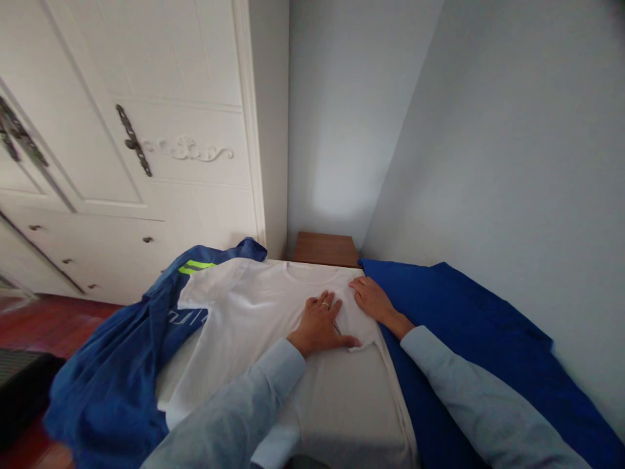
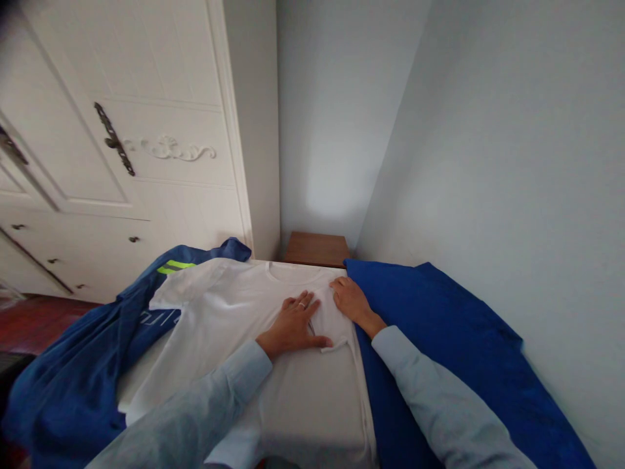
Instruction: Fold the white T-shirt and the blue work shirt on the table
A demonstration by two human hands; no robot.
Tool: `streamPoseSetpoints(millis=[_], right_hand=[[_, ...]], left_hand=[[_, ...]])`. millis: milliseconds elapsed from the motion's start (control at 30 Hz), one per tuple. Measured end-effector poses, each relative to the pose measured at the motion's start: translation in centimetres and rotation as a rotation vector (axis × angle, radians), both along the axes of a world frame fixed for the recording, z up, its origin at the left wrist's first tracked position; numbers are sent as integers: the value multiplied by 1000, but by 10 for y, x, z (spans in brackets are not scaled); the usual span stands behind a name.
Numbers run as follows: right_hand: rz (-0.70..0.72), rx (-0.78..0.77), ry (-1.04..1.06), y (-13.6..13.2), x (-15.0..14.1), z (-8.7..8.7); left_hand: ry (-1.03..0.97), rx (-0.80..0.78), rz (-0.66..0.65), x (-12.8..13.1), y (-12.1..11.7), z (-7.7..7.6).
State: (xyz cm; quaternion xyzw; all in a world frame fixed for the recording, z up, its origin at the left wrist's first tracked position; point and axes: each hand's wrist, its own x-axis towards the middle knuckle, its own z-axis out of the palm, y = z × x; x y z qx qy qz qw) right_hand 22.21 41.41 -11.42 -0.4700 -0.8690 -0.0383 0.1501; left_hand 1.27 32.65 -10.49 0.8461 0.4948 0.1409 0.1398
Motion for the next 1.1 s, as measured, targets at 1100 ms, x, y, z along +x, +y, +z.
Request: streamPoseSetpoints(millis=[1100], right_hand=[[130, -266, 885, 4, 4, 1]], left_hand=[[-390, -45, 212, 0, 28, 9]])
